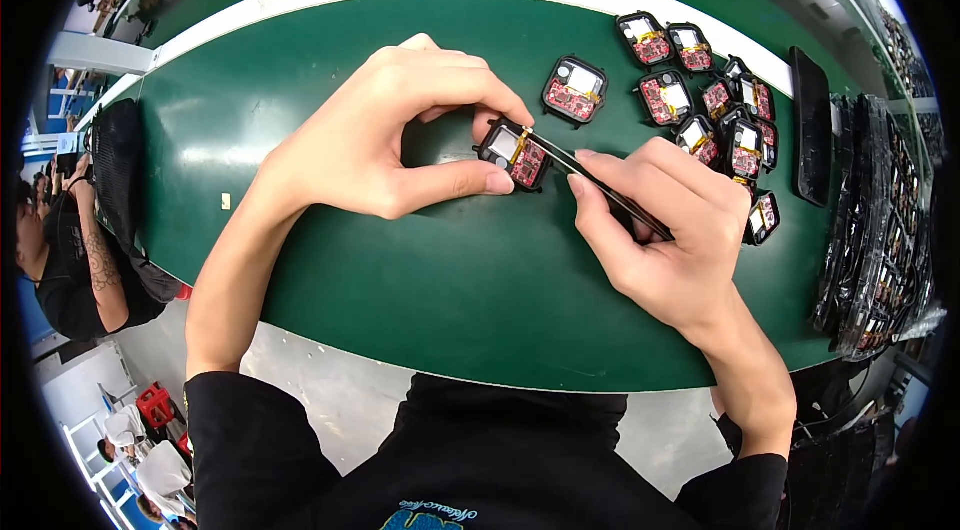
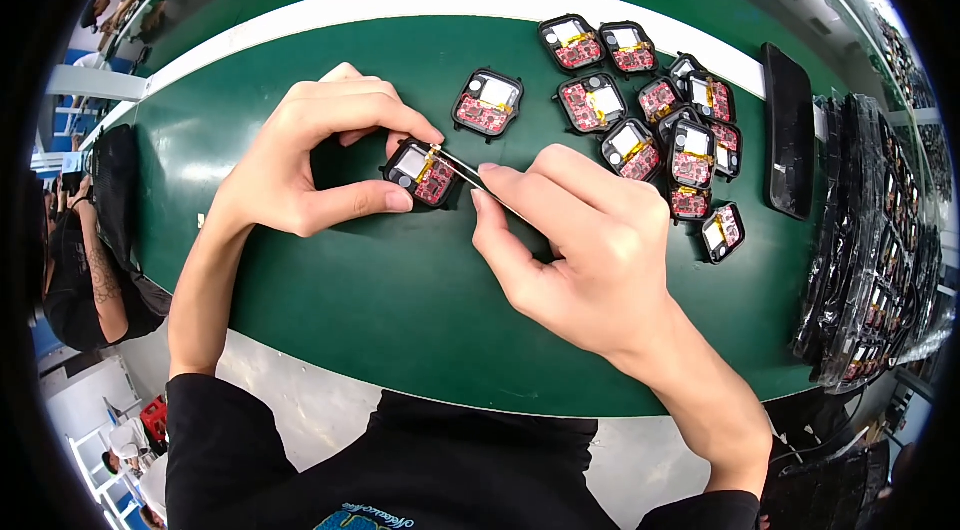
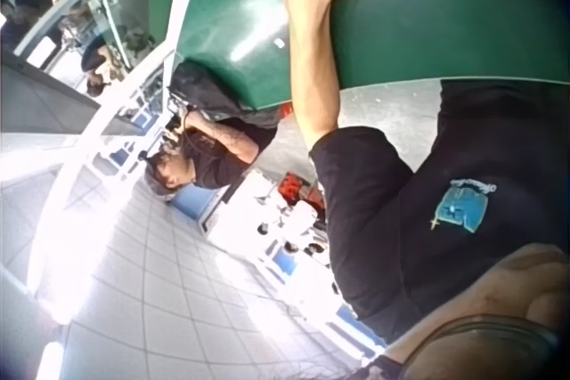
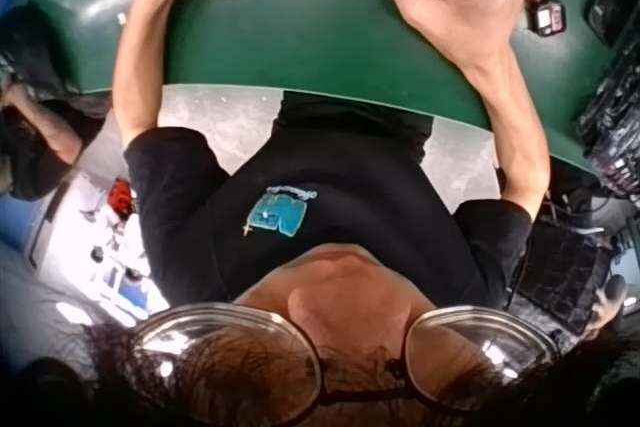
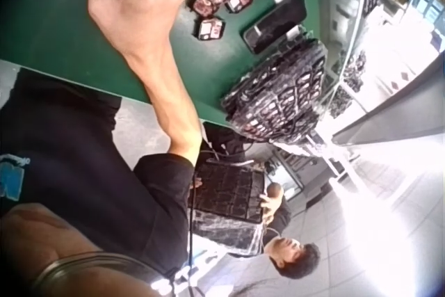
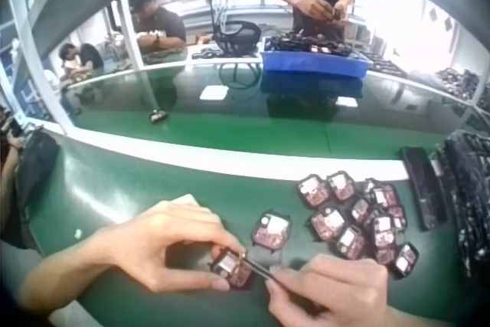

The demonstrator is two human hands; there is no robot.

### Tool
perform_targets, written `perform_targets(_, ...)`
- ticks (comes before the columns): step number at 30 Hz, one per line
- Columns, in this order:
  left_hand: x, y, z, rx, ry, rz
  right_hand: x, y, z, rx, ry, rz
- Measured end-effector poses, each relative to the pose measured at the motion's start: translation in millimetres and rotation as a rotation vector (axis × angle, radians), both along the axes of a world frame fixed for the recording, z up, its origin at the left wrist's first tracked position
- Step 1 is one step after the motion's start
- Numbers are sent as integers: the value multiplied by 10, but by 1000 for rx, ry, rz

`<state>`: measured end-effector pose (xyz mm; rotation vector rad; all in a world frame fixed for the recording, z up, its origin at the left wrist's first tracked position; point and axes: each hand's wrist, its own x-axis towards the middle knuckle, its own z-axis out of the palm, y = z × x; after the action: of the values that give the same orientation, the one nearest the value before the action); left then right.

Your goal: Use tweezers to carefully attach small electronic components to a watch-like device housing on an assembly line.

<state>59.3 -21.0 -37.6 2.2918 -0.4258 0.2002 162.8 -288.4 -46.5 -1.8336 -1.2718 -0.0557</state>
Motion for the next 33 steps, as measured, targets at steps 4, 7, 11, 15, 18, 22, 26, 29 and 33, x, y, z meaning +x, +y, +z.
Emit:
perform_targets(4,21,-13,22,-9,48,0,13,21,-22,26,-144,-18)
perform_targets(7,-7,-8,44,7,87,15,-6,43,-28,27,-181,-23)
perform_targets(11,14,-3,-20,-45,40,10,-23,60,-15,31,-215,-13)
perform_targets(15,28,-12,-8,-53,45,5,-23,66,-39,41,-221,-14)
perform_targets(18,18,-17,7,-59,53,12,-23,81,-50,42,-225,-17)
perform_targets(22,20,23,-15,-34,82,18,-9,73,-27,32,-188,10)
perform_targets(26,23,72,12,-85,135,-12,10,42,-27,29,88,12)
perform_targets(29,36,93,-22,-100,64,-35,32,46,-28,46,176,21)
perform_targets(33,27,112,-20,-135,79,-56,39,28,-8,10,218,42)
